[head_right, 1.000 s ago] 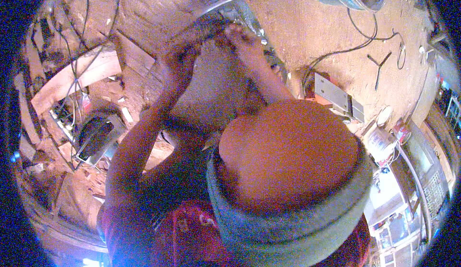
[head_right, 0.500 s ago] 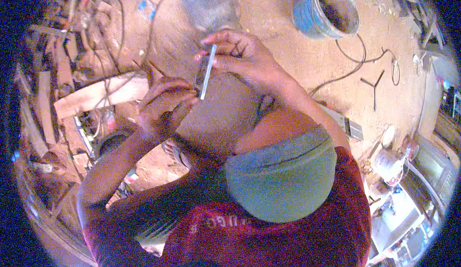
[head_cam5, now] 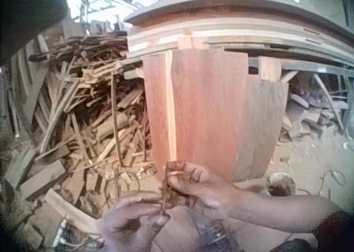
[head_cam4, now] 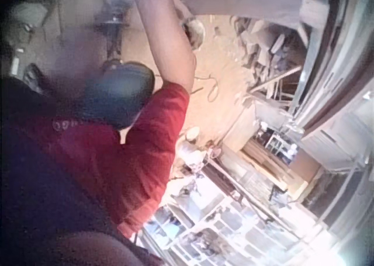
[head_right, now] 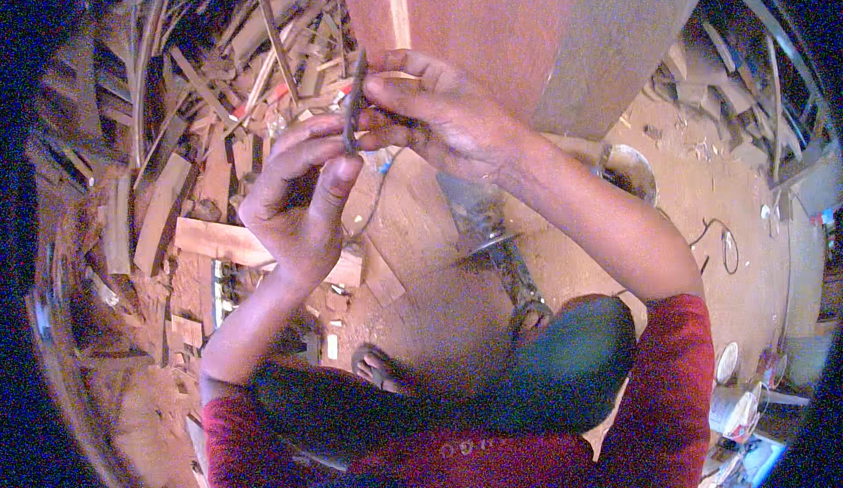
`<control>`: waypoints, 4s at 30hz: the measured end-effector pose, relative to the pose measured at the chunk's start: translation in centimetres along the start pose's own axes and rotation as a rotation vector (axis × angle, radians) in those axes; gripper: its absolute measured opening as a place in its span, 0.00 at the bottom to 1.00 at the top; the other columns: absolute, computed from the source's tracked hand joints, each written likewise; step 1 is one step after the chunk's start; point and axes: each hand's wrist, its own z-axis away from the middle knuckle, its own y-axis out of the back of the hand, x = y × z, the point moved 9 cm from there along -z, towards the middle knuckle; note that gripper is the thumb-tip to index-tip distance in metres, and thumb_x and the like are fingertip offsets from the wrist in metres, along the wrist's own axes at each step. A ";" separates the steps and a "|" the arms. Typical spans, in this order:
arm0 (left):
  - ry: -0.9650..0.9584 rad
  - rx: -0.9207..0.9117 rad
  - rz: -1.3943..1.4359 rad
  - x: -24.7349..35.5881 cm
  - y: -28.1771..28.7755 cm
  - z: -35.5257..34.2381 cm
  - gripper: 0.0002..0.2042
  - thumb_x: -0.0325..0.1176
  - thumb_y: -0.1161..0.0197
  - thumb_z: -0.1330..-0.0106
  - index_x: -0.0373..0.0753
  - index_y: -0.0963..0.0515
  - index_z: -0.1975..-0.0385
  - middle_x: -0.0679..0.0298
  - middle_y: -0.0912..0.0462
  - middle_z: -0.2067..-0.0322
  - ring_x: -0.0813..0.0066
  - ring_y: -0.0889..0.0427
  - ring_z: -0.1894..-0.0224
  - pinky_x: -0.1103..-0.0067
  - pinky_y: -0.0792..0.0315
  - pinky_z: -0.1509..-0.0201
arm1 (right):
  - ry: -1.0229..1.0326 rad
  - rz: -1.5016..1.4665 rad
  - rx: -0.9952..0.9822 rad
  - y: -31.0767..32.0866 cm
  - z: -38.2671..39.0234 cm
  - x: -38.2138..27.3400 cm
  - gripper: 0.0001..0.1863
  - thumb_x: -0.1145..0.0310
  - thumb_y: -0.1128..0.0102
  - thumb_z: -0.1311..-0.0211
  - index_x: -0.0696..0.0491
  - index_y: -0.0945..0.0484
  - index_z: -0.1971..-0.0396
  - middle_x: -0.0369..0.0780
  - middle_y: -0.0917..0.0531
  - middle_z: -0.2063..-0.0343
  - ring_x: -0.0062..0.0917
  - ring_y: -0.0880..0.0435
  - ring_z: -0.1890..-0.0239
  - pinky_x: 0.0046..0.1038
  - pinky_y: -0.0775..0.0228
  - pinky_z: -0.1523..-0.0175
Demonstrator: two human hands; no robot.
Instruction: The person cleans small metal blades in a bucket of liquid and then positions them onto a cylindrical cutter head.
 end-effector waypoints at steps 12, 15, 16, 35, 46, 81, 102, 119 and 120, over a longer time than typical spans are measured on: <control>-0.251 0.288 -0.033 3.8 5.4 -3.2 0.08 0.24 0.37 0.41 0.30 0.21 0.63 0.54 0.18 0.61 0.67 0.21 0.56 0.77 0.29 0.50 | 0.090 -0.117 -0.099 -7.7 -4.8 -1.6 0.11 0.65 0.48 0.34 0.57 0.25 0.59 0.36 0.18 0.68 0.19 0.18 0.65 0.21 0.22 0.57; -0.298 0.285 -0.093 4.6 5.7 -3.4 0.08 0.25 0.39 0.39 0.30 0.21 0.62 0.54 0.19 0.60 0.68 0.21 0.57 0.77 0.29 0.49 | 0.098 -0.136 -0.137 -8.6 -5.3 -1.6 0.10 0.66 0.48 0.34 0.56 0.25 0.59 0.36 0.18 0.67 0.19 0.18 0.65 0.21 0.22 0.57; -0.296 0.282 -0.114 5.0 5.8 -3.5 0.08 0.25 0.39 0.39 0.30 0.21 0.62 0.54 0.19 0.60 0.68 0.21 0.57 0.77 0.29 0.49 | 0.098 -0.136 -0.157 -8.9 -5.4 -1.7 0.10 0.67 0.48 0.34 0.55 0.25 0.59 0.36 0.19 0.67 0.19 0.18 0.65 0.21 0.22 0.57; -0.230 0.361 -0.252 6.3 5.7 -4.5 0.09 0.23 0.34 0.44 0.32 0.20 0.63 0.54 0.19 0.61 0.66 0.21 0.56 0.77 0.29 0.50 | 0.156 -0.168 -0.258 -10.1 -6.6 -2.4 0.09 0.66 0.46 0.36 0.54 0.24 0.61 0.35 0.19 0.65 0.19 0.20 0.62 0.22 0.25 0.53; -0.191 0.394 -0.237 6.4 5.7 -4.5 0.08 0.25 0.36 0.42 0.31 0.20 0.63 0.53 0.20 0.61 0.66 0.21 0.56 0.77 0.29 0.50 | 0.132 -0.220 -0.247 -10.3 -7.2 -2.0 0.08 0.68 0.44 0.37 0.55 0.23 0.63 0.35 0.19 0.68 0.19 0.20 0.64 0.23 0.24 0.55; 0.420 0.607 0.784 -3.7 7.3 -5.0 0.11 0.34 0.51 0.32 0.33 0.27 0.59 0.61 0.22 0.64 0.72 0.23 0.61 0.75 0.26 0.58 | 0.795 0.394 0.123 -11.7 -2.4 -5.2 0.07 0.78 0.40 0.42 0.64 0.25 0.64 0.42 0.18 0.67 0.22 0.18 0.64 0.20 0.24 0.59; 0.469 0.510 0.770 -3.7 5.6 -5.2 0.08 0.36 0.46 0.33 0.40 0.25 0.70 0.72 0.25 0.78 0.92 0.35 0.85 0.91 0.46 0.86 | 0.971 0.838 0.075 -13.7 -0.4 -5.8 0.06 0.79 0.45 0.39 0.62 0.27 0.63 0.49 0.19 0.64 0.33 0.17 0.60 0.31 0.22 0.53; 0.469 0.377 0.450 -3.6 2.6 -4.3 0.11 0.34 0.46 0.33 0.34 0.25 0.58 0.63 0.21 0.61 0.79 0.24 0.58 0.76 0.25 0.56 | 1.112 0.659 0.410 -7.9 -0.8 -10.6 0.10 0.68 0.42 0.40 0.61 0.22 0.68 0.38 0.19 0.75 0.20 0.21 0.71 0.25 0.28 0.64; 0.483 0.350 0.397 -4.0 1.3 -4.0 0.11 0.34 0.46 0.33 0.33 0.25 0.58 0.63 0.21 0.60 0.78 0.24 0.58 0.76 0.25 0.56 | 1.080 0.775 0.484 -6.2 -0.4 -10.8 0.10 0.69 0.42 0.41 0.61 0.22 0.67 0.39 0.18 0.75 0.21 0.20 0.71 0.25 0.27 0.64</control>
